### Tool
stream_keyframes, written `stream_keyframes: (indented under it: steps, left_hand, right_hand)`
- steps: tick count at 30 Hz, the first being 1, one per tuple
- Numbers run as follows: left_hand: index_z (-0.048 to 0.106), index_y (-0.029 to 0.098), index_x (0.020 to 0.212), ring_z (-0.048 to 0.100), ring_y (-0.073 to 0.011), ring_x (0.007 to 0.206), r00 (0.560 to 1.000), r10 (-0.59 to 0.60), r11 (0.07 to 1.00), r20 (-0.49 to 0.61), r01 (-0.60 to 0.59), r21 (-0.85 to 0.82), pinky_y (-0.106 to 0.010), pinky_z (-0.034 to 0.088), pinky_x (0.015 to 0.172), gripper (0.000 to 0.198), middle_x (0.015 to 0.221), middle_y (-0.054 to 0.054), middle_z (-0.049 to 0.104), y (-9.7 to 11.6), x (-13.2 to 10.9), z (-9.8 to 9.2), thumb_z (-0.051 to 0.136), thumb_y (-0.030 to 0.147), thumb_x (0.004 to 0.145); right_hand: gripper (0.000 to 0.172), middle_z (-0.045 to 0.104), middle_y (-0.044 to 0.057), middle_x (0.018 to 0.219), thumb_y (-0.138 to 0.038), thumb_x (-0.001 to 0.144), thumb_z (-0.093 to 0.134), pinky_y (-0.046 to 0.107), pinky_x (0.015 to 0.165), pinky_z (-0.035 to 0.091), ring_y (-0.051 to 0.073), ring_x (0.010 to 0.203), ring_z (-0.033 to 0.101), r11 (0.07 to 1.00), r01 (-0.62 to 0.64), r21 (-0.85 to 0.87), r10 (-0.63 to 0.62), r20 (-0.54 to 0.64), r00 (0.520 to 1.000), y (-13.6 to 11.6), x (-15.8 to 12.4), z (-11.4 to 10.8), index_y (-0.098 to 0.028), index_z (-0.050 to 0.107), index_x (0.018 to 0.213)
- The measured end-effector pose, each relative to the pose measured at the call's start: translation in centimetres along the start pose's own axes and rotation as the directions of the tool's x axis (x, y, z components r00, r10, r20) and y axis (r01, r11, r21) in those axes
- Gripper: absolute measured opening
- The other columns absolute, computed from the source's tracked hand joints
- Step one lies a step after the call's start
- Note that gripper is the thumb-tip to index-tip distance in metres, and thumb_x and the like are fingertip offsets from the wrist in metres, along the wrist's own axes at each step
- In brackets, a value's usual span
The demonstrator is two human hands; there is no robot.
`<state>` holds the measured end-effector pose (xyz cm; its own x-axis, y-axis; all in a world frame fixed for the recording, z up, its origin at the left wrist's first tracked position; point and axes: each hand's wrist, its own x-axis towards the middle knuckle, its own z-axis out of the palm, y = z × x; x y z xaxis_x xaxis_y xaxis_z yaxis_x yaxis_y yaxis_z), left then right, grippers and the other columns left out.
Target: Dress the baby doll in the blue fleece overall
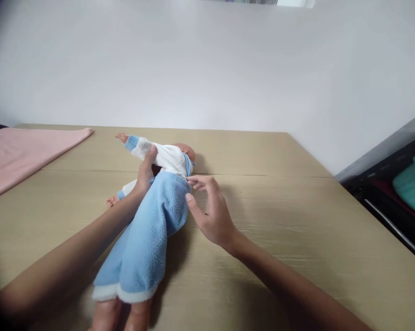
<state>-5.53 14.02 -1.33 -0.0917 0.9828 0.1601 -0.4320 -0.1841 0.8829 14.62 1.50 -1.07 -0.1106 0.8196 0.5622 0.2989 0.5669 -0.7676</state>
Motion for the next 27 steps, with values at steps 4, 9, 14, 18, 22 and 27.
stream_keyframes:
  steps: [4,9,14,18,22,27]
  left_hand:
    - [0.075,0.018,0.107,0.078,-0.0327,0.109,0.997,0.066,0.996,-0.029,-0.064,0.064,-0.040,0.061,0.094,0.058,0.100,-0.008,0.083,0.3,-1.1,1.3,0.083,0.071,0.087]
    - [0.073,0.020,0.104,0.074,-0.0268,0.096,0.992,0.122,0.979,0.012,-0.122,0.164,-0.036,0.058,0.087,0.053,0.095,-0.006,0.079,0.4,-1.5,2.1,0.078,0.071,0.092]
    - [0.071,0.020,0.098,0.066,-0.0221,0.082,0.995,0.091,0.973,0.026,-0.095,0.211,-0.033,0.053,0.076,0.054,0.086,-0.003,0.072,0.0,-1.6,2.7,0.078,0.074,0.092]
    - [0.072,0.020,0.104,0.068,-0.0238,0.092,0.994,0.101,0.969,0.052,-0.110,0.223,-0.033,0.053,0.085,0.052,0.097,-0.005,0.075,-0.3,-1.8,3.3,0.077,0.071,0.094]
    - [0.073,0.020,0.108,0.069,-0.0250,0.099,0.992,0.104,0.968,0.067,-0.116,0.222,-0.034,0.053,0.089,0.050,0.104,-0.007,0.077,-0.4,-2.1,3.6,0.075,0.069,0.097]
    - [0.074,0.022,0.105,0.072,-0.0274,0.101,0.987,0.113,0.960,0.111,-0.137,0.244,-0.037,0.056,0.092,0.048,0.104,-0.007,0.079,-0.1,-2.6,3.9,0.075,0.069,0.098]
  right_hand:
    - [0.024,0.075,0.008,0.130,-0.031,0.108,0.068,0.049,0.110,0.059,0.025,0.115,0.072,1.000,-0.020,0.012,0.020,0.027,0.999,-0.5,2.3,0.6,-0.028,0.068,0.132]
    - [0.018,0.075,0.007,0.115,-0.038,0.104,0.074,0.045,0.103,0.061,0.024,0.106,0.072,0.985,-0.157,0.065,0.154,0.060,0.986,0.7,2.8,0.8,-0.026,0.070,0.117]
    - [0.015,0.065,0.006,0.115,-0.041,0.103,0.075,0.040,0.100,0.059,0.023,0.109,0.068,0.992,-0.106,0.069,0.101,0.077,0.992,1.3,2.8,-0.1,-0.026,0.070,0.105]
    - [0.021,0.066,0.003,0.104,-0.046,0.105,0.074,0.037,0.094,0.055,0.022,0.100,0.065,0.985,-0.122,0.125,0.095,0.200,0.975,1.3,3.3,-0.8,-0.026,0.068,0.102]
    - [0.034,0.061,0.000,0.094,-0.061,0.106,0.072,0.033,0.085,0.053,0.020,0.089,0.060,0.939,-0.218,0.265,0.139,0.288,0.947,2.1,3.9,-1.3,-0.027,0.068,0.106]
    - [0.045,0.055,0.000,0.088,-0.071,0.105,0.068,0.034,0.082,0.051,0.020,0.084,0.053,0.944,-0.244,0.224,0.161,0.334,0.929,3.3,4.2,-1.6,-0.026,0.068,0.096]
